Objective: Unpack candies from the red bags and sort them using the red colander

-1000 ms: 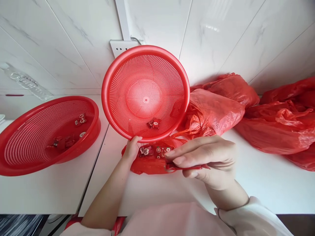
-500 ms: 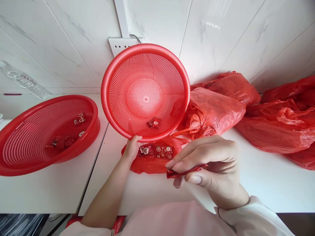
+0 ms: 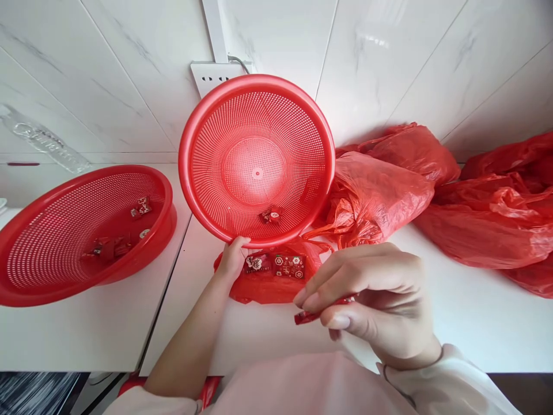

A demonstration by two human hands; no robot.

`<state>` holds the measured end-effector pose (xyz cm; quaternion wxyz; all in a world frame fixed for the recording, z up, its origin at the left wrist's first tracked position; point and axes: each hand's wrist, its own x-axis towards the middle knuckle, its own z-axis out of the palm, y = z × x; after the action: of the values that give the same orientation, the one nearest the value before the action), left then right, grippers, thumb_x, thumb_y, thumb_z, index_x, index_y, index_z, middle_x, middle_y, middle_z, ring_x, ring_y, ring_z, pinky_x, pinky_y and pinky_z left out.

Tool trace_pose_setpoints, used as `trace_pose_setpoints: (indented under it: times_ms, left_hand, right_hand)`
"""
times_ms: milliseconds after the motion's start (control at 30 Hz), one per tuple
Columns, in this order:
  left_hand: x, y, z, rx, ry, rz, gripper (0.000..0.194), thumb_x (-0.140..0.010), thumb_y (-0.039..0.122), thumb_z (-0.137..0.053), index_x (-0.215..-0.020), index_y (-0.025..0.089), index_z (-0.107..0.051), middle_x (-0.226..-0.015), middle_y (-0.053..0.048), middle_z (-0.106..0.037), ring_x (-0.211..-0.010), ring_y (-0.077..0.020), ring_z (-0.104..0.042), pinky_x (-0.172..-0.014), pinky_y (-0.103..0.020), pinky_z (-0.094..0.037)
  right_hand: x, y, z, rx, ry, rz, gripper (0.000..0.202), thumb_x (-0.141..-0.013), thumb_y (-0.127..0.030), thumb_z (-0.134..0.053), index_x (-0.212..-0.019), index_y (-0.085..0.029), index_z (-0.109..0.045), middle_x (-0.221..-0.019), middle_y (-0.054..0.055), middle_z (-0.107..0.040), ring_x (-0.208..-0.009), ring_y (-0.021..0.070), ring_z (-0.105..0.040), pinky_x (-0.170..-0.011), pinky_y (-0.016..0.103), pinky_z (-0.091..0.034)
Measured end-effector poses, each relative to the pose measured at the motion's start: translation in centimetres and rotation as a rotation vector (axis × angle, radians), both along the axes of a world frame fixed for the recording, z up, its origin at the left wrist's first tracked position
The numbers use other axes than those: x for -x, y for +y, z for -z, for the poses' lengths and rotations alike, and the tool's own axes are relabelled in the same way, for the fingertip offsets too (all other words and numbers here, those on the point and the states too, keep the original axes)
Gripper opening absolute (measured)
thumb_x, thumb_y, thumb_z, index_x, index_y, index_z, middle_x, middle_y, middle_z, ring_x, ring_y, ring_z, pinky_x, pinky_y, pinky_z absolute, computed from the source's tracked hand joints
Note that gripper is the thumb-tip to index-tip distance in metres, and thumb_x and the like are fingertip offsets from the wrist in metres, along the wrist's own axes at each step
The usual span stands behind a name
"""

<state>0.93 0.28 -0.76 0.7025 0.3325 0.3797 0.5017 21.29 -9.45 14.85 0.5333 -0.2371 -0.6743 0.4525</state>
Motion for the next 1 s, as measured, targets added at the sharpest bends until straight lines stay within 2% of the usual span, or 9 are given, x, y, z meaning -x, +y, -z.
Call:
trace_pose_setpoints:
  times_ms: [233,467,667,767,867,1000]
  left_hand:
    - [0.0,0.0,0.1,0.016,-0.011,0.011,0.031,-0.073,0.023,-0.055,-0.101,0.017,-0.066,-0.105,-0.01,-0.07,-0.107,-0.0334,-0.062,-0.091,-0.049,-0.048]
    - [0.0,0.1,0.1,0.006,0.003,-0.002,0.033,-0.072,0.023,-0.056,-0.104,0.02,-0.066,-0.105,-0.009,-0.07,-0.107,-0.0349,-0.062,-0.092,-0.051,-0.047]
    - [0.0,0.0,-0.1,0.015,0.004,-0.001,0.029,-0.072,0.022,-0.056,-0.099,0.017,-0.067,-0.103,-0.01,-0.071,-0.105,-0.034,-0.063,-0.091,-0.049,-0.049]
    - [0.1,0.0,-0.2,0.066,0.027,0.005,0.026,-0.071,0.024,-0.057,-0.093,0.014,-0.067,-0.097,-0.01,-0.071,-0.103,-0.0333,-0.064,-0.089,-0.047,-0.051]
    - [0.2,0.2,0.0,0.085,0.054,-0.027,0.024,-0.069,0.024,-0.059,-0.088,0.013,-0.067,-0.091,-0.011,-0.072,-0.1,-0.0327,-0.065,-0.088,-0.047,-0.052]
    - [0.6,0.5,0.5,0.056,0.034,-0.058,0.028,-0.07,0.023,-0.058,-0.093,0.011,-0.068,-0.098,-0.012,-0.071,-0.102,-0.0327,-0.064,-0.088,-0.05,-0.051]
  right_hand:
    - [0.2,-0.4,-0.2,0.005,0.012,0.004,0.018,-0.082,-0.016,-0.066,-0.099,-0.02,-0.073,-0.087,0.005,-0.074,-0.065,0.011,-0.069,-0.062,0.017,-0.058]
    - [0.2,-0.5,-0.2,-0.012,-0.003,0.034,0.023,-0.083,-0.015,-0.065,-0.102,-0.024,-0.072,-0.09,0.004,-0.075,-0.064,0.0106,-0.069,-0.062,0.017,-0.058]
    - [0.0,-0.3,-0.4,-0.077,-0.066,0.026,0.023,-0.083,-0.016,-0.065,-0.104,-0.023,-0.071,-0.086,0.003,-0.074,-0.069,0.0117,-0.069,-0.063,0.019,-0.057]
    - [-0.4,1.2,0.2,-0.132,-0.259,0.102,0.015,-0.084,-0.021,-0.064,-0.097,-0.022,-0.072,-0.085,0.004,-0.071,-0.071,0.0127,-0.066,-0.064,0.022,-0.055]
    - [-0.6,3.5,2.0,-0.131,-0.566,0.202,0.012,-0.086,-0.019,-0.06,-0.095,-0.02,-0.069,-0.087,0.005,-0.067,-0.071,0.0127,-0.062,-0.063,0.024,-0.049]
    - [-0.4,5.5,4.8,0.01,-0.983,0.151,0.013,-0.083,-0.01,-0.057,-0.091,-0.019,-0.063,-0.074,0.003,-0.064,-0.063,0.0131,-0.058,-0.058,0.024,-0.04]
